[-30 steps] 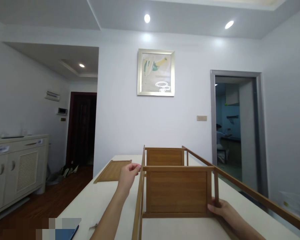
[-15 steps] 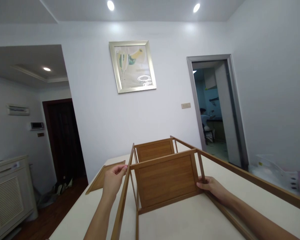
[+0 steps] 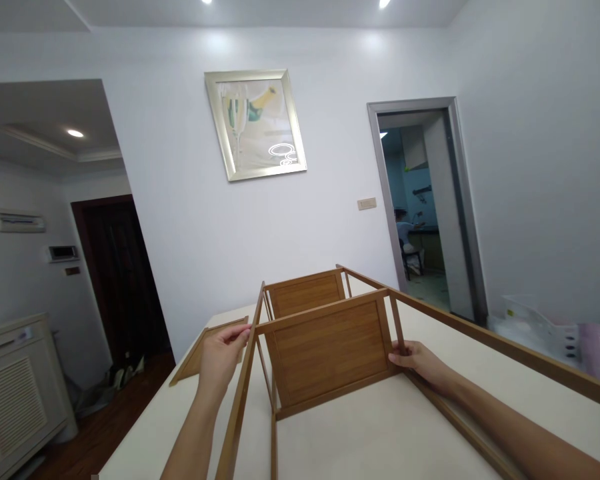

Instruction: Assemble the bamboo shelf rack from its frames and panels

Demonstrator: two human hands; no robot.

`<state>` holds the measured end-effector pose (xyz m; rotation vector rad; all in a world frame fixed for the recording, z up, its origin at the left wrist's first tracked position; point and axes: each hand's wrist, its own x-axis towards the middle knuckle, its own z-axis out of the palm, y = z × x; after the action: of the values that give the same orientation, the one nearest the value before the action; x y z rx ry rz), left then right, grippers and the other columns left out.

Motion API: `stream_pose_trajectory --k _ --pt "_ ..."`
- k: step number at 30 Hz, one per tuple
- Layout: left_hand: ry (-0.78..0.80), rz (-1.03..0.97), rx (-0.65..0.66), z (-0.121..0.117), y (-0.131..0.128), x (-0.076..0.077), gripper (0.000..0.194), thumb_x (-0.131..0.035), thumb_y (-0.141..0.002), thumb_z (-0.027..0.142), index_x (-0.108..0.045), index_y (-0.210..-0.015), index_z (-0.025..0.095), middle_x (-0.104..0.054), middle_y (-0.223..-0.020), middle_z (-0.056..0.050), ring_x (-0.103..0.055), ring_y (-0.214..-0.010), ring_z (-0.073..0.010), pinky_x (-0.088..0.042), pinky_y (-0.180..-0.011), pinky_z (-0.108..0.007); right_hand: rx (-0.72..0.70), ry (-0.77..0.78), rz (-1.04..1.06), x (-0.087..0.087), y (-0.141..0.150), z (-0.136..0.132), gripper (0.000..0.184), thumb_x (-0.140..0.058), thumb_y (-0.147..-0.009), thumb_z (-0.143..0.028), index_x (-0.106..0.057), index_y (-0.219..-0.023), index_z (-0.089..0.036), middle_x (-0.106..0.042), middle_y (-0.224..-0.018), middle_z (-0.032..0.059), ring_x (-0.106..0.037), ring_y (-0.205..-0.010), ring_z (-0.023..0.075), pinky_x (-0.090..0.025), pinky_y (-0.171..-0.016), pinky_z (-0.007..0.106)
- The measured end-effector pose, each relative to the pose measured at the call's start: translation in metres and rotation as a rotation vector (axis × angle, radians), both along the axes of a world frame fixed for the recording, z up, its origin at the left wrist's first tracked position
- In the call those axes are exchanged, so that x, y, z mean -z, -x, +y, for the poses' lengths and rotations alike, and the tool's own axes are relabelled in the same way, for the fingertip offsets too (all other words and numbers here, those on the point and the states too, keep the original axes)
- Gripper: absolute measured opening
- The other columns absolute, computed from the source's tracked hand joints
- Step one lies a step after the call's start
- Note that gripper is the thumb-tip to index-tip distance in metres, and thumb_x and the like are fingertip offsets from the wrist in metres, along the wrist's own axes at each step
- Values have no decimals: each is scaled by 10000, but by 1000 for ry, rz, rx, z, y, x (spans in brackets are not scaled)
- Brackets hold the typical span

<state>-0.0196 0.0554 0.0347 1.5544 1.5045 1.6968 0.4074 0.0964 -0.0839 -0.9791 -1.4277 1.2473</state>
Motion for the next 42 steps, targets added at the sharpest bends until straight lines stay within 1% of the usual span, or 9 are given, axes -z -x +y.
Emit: stream_pose_trajectory --k 7,12,15,20,22,31,38,40,42 --pt "-2 -113 21 5 2 5 441 -817 -593 435 -754 -907 132 -767 -896 -107 -710 -750 -232 -535 -610 -285 8 -19 -31 3 -3 3 432 -806 -618 -515 -704 -875 -182 -749 -1002 80 -672 -1004 309 -491 -943 433" --pt "45 -323 197 4 3 1 464 -829 -612 398 -727 -983 139 -751 -999 -118 -705 -864 -219 -555 -725 -287 14 -25 -5 2 -1 1 426 -812 -613 -503 -696 -869 -182 -752 -972 78 -678 -978 305 -497 -928 431" --pt "54 -408 217 7 7 2 428 -788 -670 439 -719 -971 142 -747 -954 -111 -697 -843 -193 -549 -753 -283 2 -23 27 -1 1 -2 405 -818 -608 -490 -687 -842 -187 -755 -932 71 -687 -939 299 -506 -905 425" --pt "145 -230 140 4 4 -1 446 -658 -712 608 -642 -682 163 -635 -608 -15 -568 -532 -132 -448 -509 -245 -8 -19 23 -6 2 -6 410 -814 -606 -494 -689 -840 -182 -754 -924 70 -682 -947 297 -506 -894 406" --pt "136 -141 120 0 -1 -5 457 -614 -726 625 -598 -629 180 -589 -564 7 -520 -495 -125 -395 -470 -241 -18 -17 8 -6 1 -6 418 -802 -617 -507 -692 -850 -179 -753 -932 72 -678 -958 299 -506 -893 404" --pt "30 -95 222 -2 -7 -5 350 -654 -716 532 -581 -777 195 -566 -624 37 -489 -523 -106 -368 -501 -219 51 -21 -68 -9 4 -7 380 -782 -611 -525 -677 -765 -193 -738 -846 56 -674 -902 302 -518 -856 394" --pt "-37 -84 166 -3 -3 -7 353 -719 -650 414 -647 -894 169 -678 -876 -59 -617 -768 -167 -440 -619 -237 59 -25 -25 -10 7 -8 350 -789 -605 -494 -666 -762 -205 -734 -816 43 -674 -893 301 -516 -849 387" --pt "-13 -137 150 -2 -1 -7 436 -730 -638 441 -646 -969 170 -674 -879 -54 -615 -747 -162 -444 -621 -244 54 -27 -37 -9 6 -7 355 -781 -610 -500 -669 -767 -202 -737 -829 49 -675 -882 300 -519 -842 387" --pt "39 -167 106 -1 0 -6 446 -697 -666 528 -644 -922 168 -651 -790 -29 -585 -653 -140 -421 -578 -241 55 -29 -46 -8 6 -6 354 -780 -611 -501 -669 -762 -201 -737 -824 50 -676 -860 295 -519 -838 385"
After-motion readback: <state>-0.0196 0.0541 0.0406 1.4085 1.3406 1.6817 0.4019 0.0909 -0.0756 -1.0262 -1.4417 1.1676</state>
